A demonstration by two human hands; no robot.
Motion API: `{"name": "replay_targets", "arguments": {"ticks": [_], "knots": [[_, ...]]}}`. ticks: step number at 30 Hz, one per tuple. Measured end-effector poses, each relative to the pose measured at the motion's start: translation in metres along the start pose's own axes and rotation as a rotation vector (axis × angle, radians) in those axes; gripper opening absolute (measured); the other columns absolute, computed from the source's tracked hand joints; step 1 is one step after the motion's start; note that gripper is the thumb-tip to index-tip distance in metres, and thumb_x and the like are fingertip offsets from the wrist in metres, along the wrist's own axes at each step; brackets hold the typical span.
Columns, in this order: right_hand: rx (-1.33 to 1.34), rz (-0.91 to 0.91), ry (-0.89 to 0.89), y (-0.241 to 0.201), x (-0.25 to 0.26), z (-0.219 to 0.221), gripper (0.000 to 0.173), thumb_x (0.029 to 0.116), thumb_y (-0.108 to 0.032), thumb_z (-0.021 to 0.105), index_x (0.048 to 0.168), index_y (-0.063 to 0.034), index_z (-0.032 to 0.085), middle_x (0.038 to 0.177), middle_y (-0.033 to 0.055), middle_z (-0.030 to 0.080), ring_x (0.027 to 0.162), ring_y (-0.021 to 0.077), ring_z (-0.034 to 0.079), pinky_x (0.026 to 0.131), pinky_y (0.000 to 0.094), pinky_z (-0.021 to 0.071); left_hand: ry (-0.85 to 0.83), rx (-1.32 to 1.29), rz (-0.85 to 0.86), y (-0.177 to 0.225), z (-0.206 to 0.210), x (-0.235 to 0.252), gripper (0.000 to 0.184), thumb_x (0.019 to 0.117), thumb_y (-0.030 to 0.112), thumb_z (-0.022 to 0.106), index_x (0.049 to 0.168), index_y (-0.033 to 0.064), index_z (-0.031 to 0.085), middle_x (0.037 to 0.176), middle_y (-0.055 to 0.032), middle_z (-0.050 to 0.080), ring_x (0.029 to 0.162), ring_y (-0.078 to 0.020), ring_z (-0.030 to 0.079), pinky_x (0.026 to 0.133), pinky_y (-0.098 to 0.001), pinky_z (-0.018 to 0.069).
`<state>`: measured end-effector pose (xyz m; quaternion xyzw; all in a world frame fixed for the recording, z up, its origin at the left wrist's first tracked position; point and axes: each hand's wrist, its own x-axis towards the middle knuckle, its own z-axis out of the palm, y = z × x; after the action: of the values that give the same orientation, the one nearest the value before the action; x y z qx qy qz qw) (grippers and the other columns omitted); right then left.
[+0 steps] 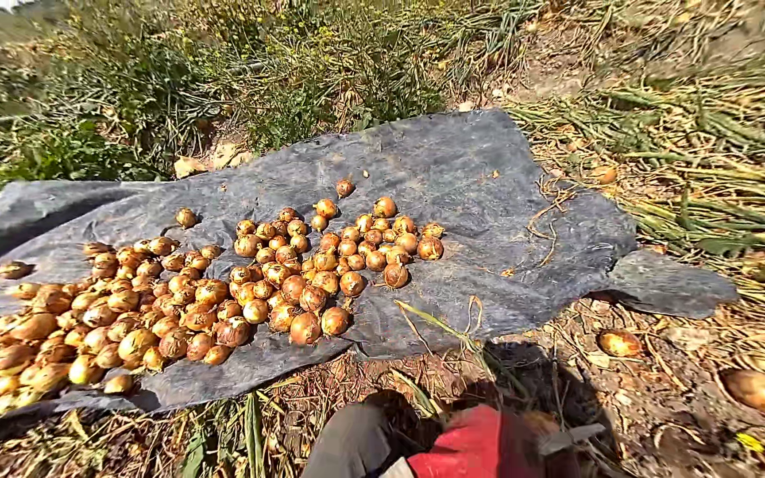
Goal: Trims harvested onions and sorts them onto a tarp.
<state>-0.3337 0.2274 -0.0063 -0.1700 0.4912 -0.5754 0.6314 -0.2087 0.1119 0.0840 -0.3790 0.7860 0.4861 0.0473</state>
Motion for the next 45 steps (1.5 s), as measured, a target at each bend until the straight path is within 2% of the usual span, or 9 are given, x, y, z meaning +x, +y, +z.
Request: {"name": "replay_targets", "arguments": {"ticks": [4,9,13,17,23,27,32,36,45], "knots": [[0.016,-0.183,0.154,-0.021,-0.013,-0.028,0.05,0.1127,-0.035,0.025,0.119,-0.0061,0.065,0.105,0.0064,0.078,0.102,0.0218,0.074,0.095,0.045,0.0593,-0.055,-0.004,0.147,0.017,0.072,-0.008,0.035,0.0981,0.032,0.059,0.12,0.0062,0.068,0.117,-0.0168,0.07,0.111,-0.0347,0.067,0.093,-0.0581,0.0514],[-1.135,-0.274,0.39,-0.061,-0.032,-0.045,0.054,0.1116,-0.041,0.031,0.115,-0.0077,0.074,0.101,0.0078,0.077,0.096,0.0211,0.074,0.086,0.0468,0.0603,0.167,-0.656,0.028,-0.004,0.057,-0.002,0.063,0.1018,0.045,0.059,0.155,0.0161,0.041,0.107,-0.0113,0.07,0.076,-0.0216,0.07,0.067,-0.0428,0.0626],[-1.712,-0.286,0.247,-0.071,-0.042,-0.018,0.033,0.1016,-0.029,0.054,0.111,-0.0045,0.073,0.105,0.0191,0.073,0.101,0.0395,0.071,0.085,0.0597,0.0575,0.131,-0.305,-0.084,-0.011,0.056,0.017,0.09,0.0879,0.06,0.069,0.16,0.0204,0.033,0.123,-0.0105,0.068,0.107,-0.0208,0.068,0.096,-0.0473,0.0554],[-1.591,0.333,-0.074,-0.098,-0.037,0.017,0.027,0.0998,-0.01,0.055,0.121,0.0043,0.064,0.11,0.03,0.067,0.106,0.0505,0.065,0.085,0.0679,0.0524,0.345,-0.385,0.18,-0.021,0.083,0.019,0.05,0.0938,0.045,0.067,0.118,0.0013,0.067,0.098,-0.0023,0.074,0.089,-0.0067,0.07,0.085,-0.0301,0.0607],[-1.311,0.299,0.064,-0.093,-0.031,-0.008,0.022,0.0957,-0.024,0.063,0.101,-0.0057,0.073,0.101,0.0187,0.071,0.101,0.0375,0.069,0.084,0.0605,0.0548,0.286,-0.33,0.301,-0.027,0.091,0.036,0.058,0.088,0.056,0.072,0.114,0.0041,0.07,0.099,0.0007,0.075,0.094,-0.0053,0.072,0.088,-0.0304,0.0623],[-1.556,0.376,-0.048,-0.108,-0.012,-0.018,0.026,0.1014,-0.01,0.052,0.123,-0.0013,0.064,0.104,0.0263,0.069,0.101,0.0484,0.067,0.081,0.067,0.0529,0.335,-0.367,0.326,-0.039,0.095,0.047,0.058,0.0898,0.047,0.072,0.117,-0.0036,0.067,0.103,-0.005,0.074,0.095,-0.0046,0.071,0.089,-0.0284,0.0599],[-1.649,0.368,0.477,-0.112,0.03,-0.109,0.023,0.0979,-0.016,0.063,0.119,-0.0087,0.066,0.101,0.0218,0.07,0.092,0.0449,0.07,0.071,0.0644,0.0558,0.471,-0.856,0.415,-0.052,0.05,0.066,0.044,0.1056,0.054,0.043,0.109,0.0173,0.067,0.067,0.004,0.067,0.052,-0.0113,0.063,0.048,-0.0288,0.0566],[-1.497,0.416,1.019,-0.138,0.065,-0.244,0.055,0.0913,-0.011,0.067,0.143,-0.0022,0.051,0.139,0.0279,0.055,0.107,0.0512,0.066,0.081,0.071,0.0551,0.645,-1.358,0.133,-0.051,0.004,0.085,0.064,0.1059,0.059,0.004,0.135,0.0242,0.05,0.072,0.0011,0.066,0.05,-0.0104,0.06,0.044,-0.0255,0.0533],[-1.23,0.47,0.894,-0.14,0.042,-0.286,0.045,0.1032,-0.042,0.056,0.109,0.0002,0.071,0.105,0.0259,0.07,0.098,0.0435,0.068,0.084,0.0675,0.0533,0.174,-1.031,-0.231,-0.01,0.063,0.079,0.032,0.111,0.019,0.037,0.135,0.0018,0.049,0.089,-0.0115,0.069,0.06,-0.017,0.064,0.051,-0.0296,0.0556]]}}
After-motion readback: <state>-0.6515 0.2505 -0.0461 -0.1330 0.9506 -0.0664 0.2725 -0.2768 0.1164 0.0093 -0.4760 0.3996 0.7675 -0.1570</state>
